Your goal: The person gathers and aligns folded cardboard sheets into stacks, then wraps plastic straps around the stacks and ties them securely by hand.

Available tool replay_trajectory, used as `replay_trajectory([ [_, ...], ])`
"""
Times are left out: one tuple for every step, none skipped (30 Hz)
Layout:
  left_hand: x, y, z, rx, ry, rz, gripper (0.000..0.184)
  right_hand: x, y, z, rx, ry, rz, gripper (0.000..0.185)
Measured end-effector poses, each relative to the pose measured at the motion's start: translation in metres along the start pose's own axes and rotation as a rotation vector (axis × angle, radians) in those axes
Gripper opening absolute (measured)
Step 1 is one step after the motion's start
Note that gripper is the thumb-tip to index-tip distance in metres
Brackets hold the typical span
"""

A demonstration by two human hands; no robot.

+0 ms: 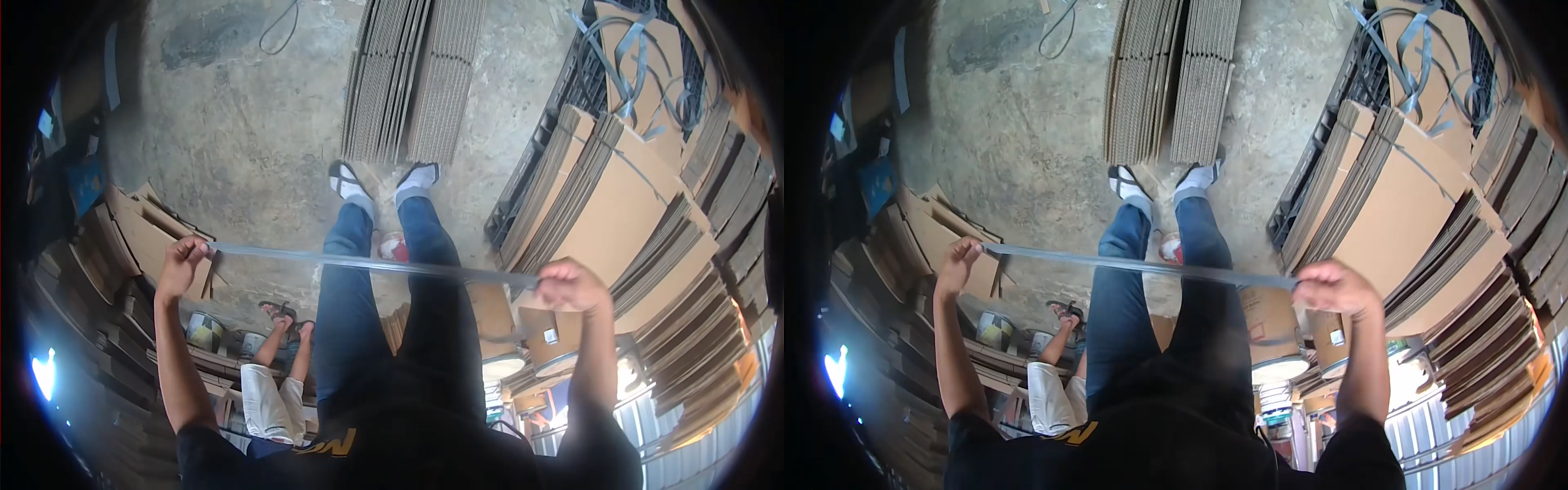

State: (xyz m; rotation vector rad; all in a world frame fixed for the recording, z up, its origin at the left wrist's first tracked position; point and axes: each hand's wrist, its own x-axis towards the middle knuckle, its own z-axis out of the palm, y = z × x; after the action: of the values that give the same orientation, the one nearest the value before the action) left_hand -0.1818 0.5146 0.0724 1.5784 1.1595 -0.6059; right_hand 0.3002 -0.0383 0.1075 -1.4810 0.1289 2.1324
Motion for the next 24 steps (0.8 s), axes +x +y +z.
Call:
replay_trajectory([
  [0.008, -0.022, -0.001, 0.069, 0.021, -0.029, 0.014, 0.005, 0.019, -0.016, 0.075, 0.054, 0.017, 0.012],
  [0.023, -0.043, -0.001, 0.141, 0.040, -0.055, 0.015, 0.017, 0.037, -0.032, 0.040, 0.143, 0.025, 0.011],
  [0.041, -0.058, 0.003, 0.214, 0.058, -0.077, 0.017, 0.039, 0.053, -0.046, 0.004, 0.234, 0.033, 0.010],
  [0.060, -0.070, 0.011, 0.260, 0.020, -0.081, 0.018, 0.066, 0.066, -0.057, -0.035, 0.323, 0.055, 0.011],
  [0.081, -0.082, 0.022, 0.305, -0.022, -0.087, 0.019, 0.095, 0.082, -0.069, -0.076, 0.412, 0.083, 0.012],
  [0.103, -0.094, 0.033, 0.346, -0.067, -0.092, 0.020, 0.128, 0.105, -0.079, -0.187, 0.512, -0.018, 0.014],
  [0.123, -0.106, 0.043, 0.412, -0.098, -0.078, 0.020, 0.161, 0.130, -0.090, -0.304, 0.604, -0.115, 0.016],
  [0.145, -0.119, 0.051, 0.476, -0.129, -0.064, 0.021, 0.189, 0.151, -0.106, -0.354, 0.614, -0.067, 0.015],
  [0.168, -0.131, 0.059, 0.538, -0.155, -0.045, 0.022, 0.214, 0.166, -0.121, -0.405, 0.625, -0.026, 0.014],
  [0.191, -0.142, 0.066, 0.598, -0.159, -0.033, 0.022, 0.234, 0.175, -0.133, -0.365, 0.655, -0.062, 0.017],
  [0.216, -0.152, 0.071, 0.659, -0.156, -0.019, 0.024, 0.254, 0.183, -0.142, -0.325, 0.686, -0.105, 0.019],
  [0.242, -0.169, 0.077, 0.762, -0.007, 0.138, 0.032, 0.267, 0.165, -0.142, -0.525, 0.747, -0.024, 0.024],
  [0.263, -0.185, 0.083, 0.863, 0.135, 0.291, 0.042, 0.274, 0.141, -0.138, -0.722, 0.793, 0.065, 0.031],
  [0.279, -0.145, 0.099, 0.814, 0.101, 0.262, 0.053, 0.295, 0.143, -0.148, -0.970, 0.917, -0.026, 0.044],
  [0.285, -0.099, 0.126, 0.674, 0.206, 0.219, 0.055, 0.311, 0.147, -0.157, -1.216, 1.041, -0.125, 0.058],
  [0.288, -0.054, 0.156, 0.301, 0.198, 0.201, 0.059, 0.322, 0.124, -0.144, -0.807, 1.033, -0.271, 0.060],
  [0.290, -0.016, 0.186, -0.074, 0.190, 0.178, 0.063, 0.333, 0.086, -0.117, -0.399, 1.007, -0.406, 0.062],
  [0.292, 0.012, 0.216, -0.243, 0.195, 0.195, 0.064, 0.338, 0.056, -0.091, -0.210, 0.973, -0.509, 0.060],
  [0.299, 0.032, 0.236, -0.416, 0.203, 0.216, 0.066, 0.344, 0.027, -0.063, -0.026, 0.936, -0.617, 0.058],
  [0.325, 0.034, 0.249, -0.502, 0.027, 0.166, 0.068, 0.359, 0.004, -0.041, 0.054, 0.846, -0.724, 0.061],
  [0.344, 0.037, 0.260, -0.584, -0.150, 0.115, 0.070, 0.372, -0.020, -0.020, 0.132, 0.752, -0.830, 0.065],
  [0.333, 0.067, 0.290, -0.726, -0.123, 0.220, 0.053, 0.375, -0.050, 0.009, 0.534, 0.517, -0.866, 0.060],
  [0.315, 0.109, 0.326, -0.868, -0.096, 0.325, 0.037, 0.367, -0.073, 0.028, 0.922, 0.254, -0.873, 0.056],
  [0.295, 0.134, 0.334, -1.028, -0.118, 0.334, 0.049, 0.356, -0.079, 0.032, 0.883, 0.290, -0.912, 0.056],
])
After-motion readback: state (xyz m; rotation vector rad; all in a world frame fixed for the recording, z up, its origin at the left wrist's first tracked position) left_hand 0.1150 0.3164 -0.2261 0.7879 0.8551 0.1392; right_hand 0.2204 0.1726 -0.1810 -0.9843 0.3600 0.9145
